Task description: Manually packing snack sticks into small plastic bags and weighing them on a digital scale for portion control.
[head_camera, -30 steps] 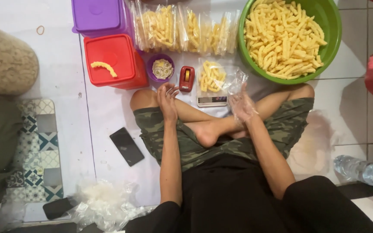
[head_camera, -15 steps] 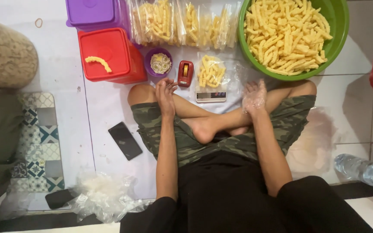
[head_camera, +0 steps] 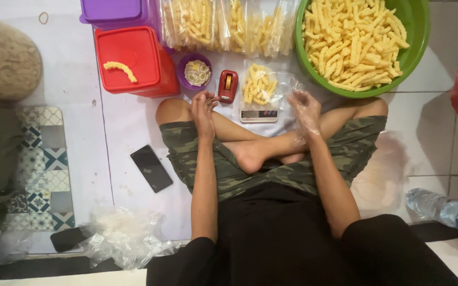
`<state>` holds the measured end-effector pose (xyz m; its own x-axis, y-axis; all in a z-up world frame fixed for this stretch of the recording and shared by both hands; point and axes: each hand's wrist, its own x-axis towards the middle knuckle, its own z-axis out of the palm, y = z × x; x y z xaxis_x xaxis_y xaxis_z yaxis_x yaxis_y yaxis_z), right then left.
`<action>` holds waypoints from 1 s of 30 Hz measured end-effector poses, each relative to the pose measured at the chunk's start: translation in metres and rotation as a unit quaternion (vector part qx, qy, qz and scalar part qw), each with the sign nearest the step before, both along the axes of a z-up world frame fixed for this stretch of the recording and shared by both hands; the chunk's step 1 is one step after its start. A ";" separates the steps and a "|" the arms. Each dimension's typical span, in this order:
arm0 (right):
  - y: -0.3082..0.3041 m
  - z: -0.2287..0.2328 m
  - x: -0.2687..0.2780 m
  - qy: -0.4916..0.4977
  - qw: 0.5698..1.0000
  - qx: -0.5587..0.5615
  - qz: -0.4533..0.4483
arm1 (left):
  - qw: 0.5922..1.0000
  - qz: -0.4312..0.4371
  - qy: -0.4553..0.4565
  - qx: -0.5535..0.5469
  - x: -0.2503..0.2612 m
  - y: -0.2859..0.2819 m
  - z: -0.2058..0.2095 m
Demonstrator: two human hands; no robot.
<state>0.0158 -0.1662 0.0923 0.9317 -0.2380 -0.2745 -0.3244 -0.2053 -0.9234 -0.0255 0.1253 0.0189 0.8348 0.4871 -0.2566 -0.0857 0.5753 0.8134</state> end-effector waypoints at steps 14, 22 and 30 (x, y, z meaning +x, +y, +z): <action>0.061 0.160 0.013 -0.330 0.856 -0.083 0.390 | 0.998 -0.060 -0.002 -0.034 -0.012 -0.081 0.001; 0.029 0.179 0.012 -0.178 0.842 0.038 0.508 | 0.967 -0.209 -0.045 -0.138 -0.023 -0.073 -0.018; 0.050 0.180 0.013 -0.068 0.845 -0.092 0.523 | 0.958 -0.241 -0.030 -0.150 -0.023 -0.073 0.016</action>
<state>0.0285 -0.1159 0.2726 0.6784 0.7082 -0.1958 0.2294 -0.4573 -0.8592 -0.0485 0.0525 0.0346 0.9621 -0.0468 -0.2688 0.2068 0.7675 0.6067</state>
